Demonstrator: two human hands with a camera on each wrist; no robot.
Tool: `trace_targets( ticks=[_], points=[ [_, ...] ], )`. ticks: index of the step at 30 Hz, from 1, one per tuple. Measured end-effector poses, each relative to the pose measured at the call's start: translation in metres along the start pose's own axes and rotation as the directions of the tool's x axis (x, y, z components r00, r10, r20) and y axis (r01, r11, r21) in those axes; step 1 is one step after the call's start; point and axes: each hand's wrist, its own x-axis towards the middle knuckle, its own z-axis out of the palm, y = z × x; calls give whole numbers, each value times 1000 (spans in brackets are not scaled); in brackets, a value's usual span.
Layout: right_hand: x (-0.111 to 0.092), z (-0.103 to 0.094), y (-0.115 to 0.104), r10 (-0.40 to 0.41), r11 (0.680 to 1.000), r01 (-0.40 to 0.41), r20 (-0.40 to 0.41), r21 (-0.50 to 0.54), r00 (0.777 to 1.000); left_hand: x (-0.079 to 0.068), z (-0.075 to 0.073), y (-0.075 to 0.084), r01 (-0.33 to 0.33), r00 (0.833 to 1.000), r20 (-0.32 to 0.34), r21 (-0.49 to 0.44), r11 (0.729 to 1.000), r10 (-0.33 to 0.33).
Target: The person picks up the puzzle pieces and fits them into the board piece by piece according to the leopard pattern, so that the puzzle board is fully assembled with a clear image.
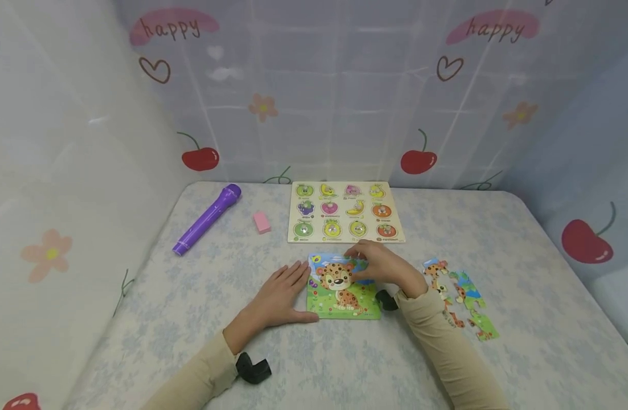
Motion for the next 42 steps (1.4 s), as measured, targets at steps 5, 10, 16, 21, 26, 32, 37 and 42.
trace_targets(
  ticks=[5,10,16,21,26,32,37,42],
  points=[
    [-9,-4,4,29,998,-28,-9,48,1000,-2,2,0,-1,1000,4,-2,1000,1],
    [-22,-10,22,70,996,-69,-29,57,997,-4,1,0,4,1000,-11,1,1000,-4],
    [-40,-23,50,148,989,-146,-51,38,988,-3,0,0,1,1000,-2,-7,1000,-1],
    [-60,-34,69,205,979,-202,-70,37,976,-2,-1,1,2,1000,15,-12,1000,-2],
    [-79,-40,83,228,973,-225,-94,49,969,-1,1,0,8,1000,21,-8,1000,-8],
    [-91,-46,100,260,965,-255,-88,63,962,0,0,0,14,1000,14,-18,1000,-13],
    [-96,-50,115,313,949,-308,-78,70,946,1,1,0,12,1000,13,-15,1000,-12],
    [-101,-51,124,340,937,-333,-57,106,939,0,1,0,5,1000,5,-9,1000,-5]
  ],
)
